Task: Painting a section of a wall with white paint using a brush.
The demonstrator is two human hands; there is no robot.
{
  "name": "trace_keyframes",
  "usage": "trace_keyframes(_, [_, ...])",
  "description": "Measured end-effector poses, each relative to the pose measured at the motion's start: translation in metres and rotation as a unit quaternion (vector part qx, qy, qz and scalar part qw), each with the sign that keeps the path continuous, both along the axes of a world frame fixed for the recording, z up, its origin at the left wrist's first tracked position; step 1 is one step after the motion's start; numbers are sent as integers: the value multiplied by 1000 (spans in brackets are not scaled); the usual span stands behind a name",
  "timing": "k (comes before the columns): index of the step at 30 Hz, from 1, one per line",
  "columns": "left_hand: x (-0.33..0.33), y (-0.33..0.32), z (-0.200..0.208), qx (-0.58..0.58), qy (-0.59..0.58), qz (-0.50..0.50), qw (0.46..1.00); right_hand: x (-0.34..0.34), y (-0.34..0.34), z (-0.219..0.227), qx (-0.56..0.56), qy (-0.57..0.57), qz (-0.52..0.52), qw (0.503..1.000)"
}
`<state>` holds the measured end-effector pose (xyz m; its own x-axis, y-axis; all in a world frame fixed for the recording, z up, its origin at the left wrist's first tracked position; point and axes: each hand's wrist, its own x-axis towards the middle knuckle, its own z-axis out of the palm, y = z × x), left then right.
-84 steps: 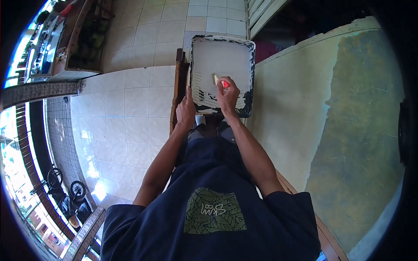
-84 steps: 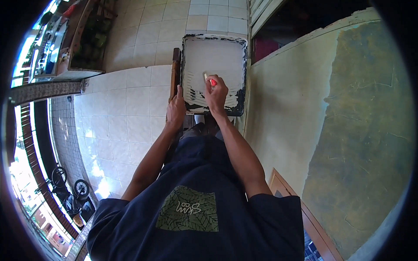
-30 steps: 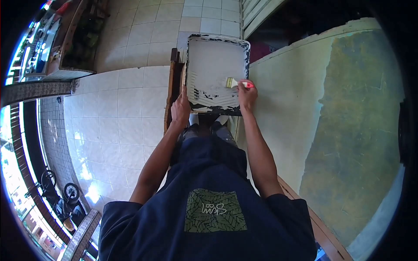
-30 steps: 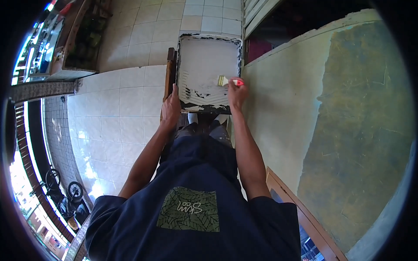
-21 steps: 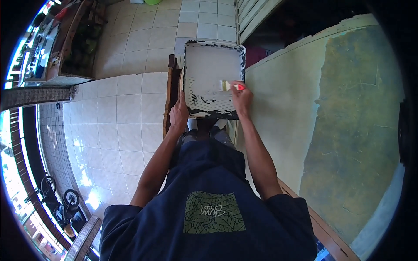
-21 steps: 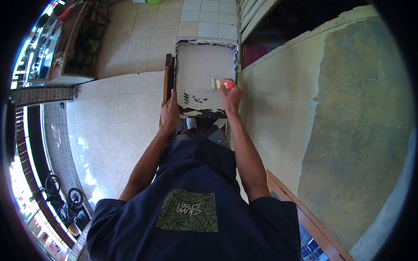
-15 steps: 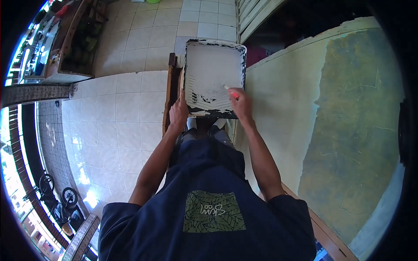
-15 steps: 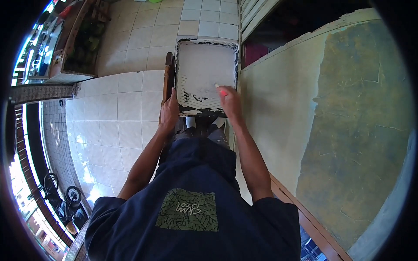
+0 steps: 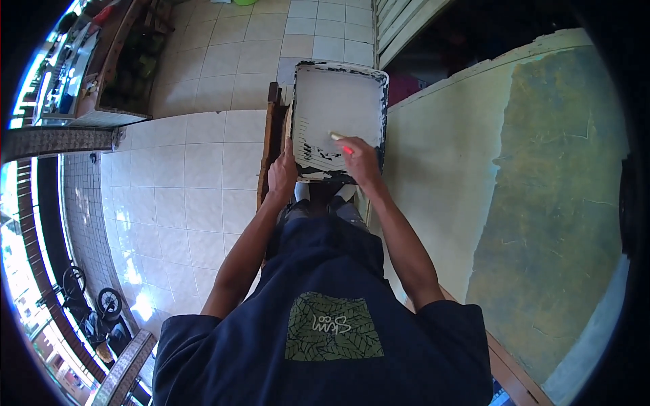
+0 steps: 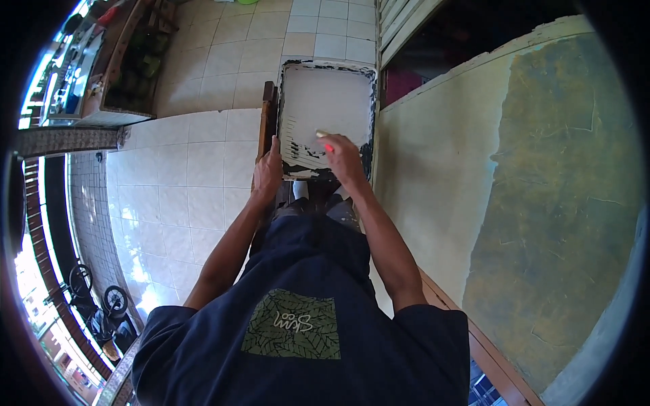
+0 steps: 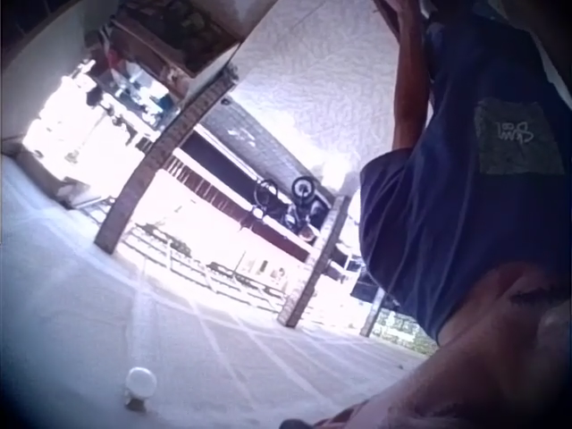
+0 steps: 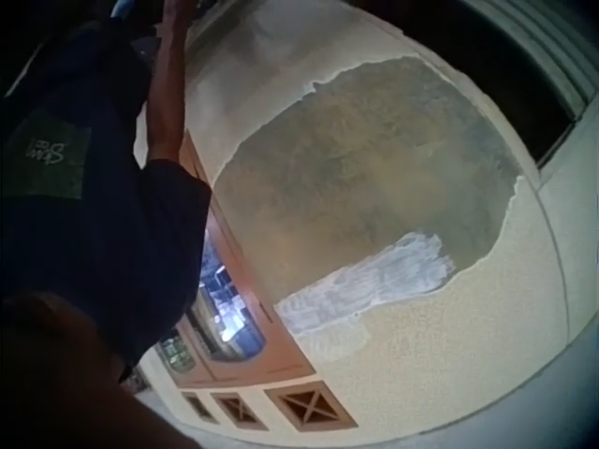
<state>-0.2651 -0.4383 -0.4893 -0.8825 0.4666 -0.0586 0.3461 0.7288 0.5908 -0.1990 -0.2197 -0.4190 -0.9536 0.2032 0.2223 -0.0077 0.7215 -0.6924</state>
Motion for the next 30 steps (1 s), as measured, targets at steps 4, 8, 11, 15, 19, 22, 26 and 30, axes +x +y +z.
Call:
trace_keyframes(4, [2,2,4,-7,-2,21,1000,0,27,-3,-104,22,-168,980])
trace_keyframes(8, [3,3,4,5,6,11,1000,3,46,-1,-118,-13,-326,938])
trace_keyframes(11, [0,8,13,-10,-30,18,999,5,48,1,-94,9,-308,947])
trace_keyframes(15, [3,10,17,-18,-41,22,999,20,34,0,3,4,-239,971])
trace_keyframes(19, [2,12,19,-29,-44,20,998,45,15,-8,58,6,-52,997])
trace_keyframes(22, [3,10,19,-9,-46,28,999,50,15,-3,101,-6,-22,995])
trace_keyframes(26, [6,10,18,-5,-37,23,999,51,17,-5,108,-8,3,994])
trace_keyframes(30, [9,14,17,-8,-30,33,999,50,23,5,74,35,-39,996])
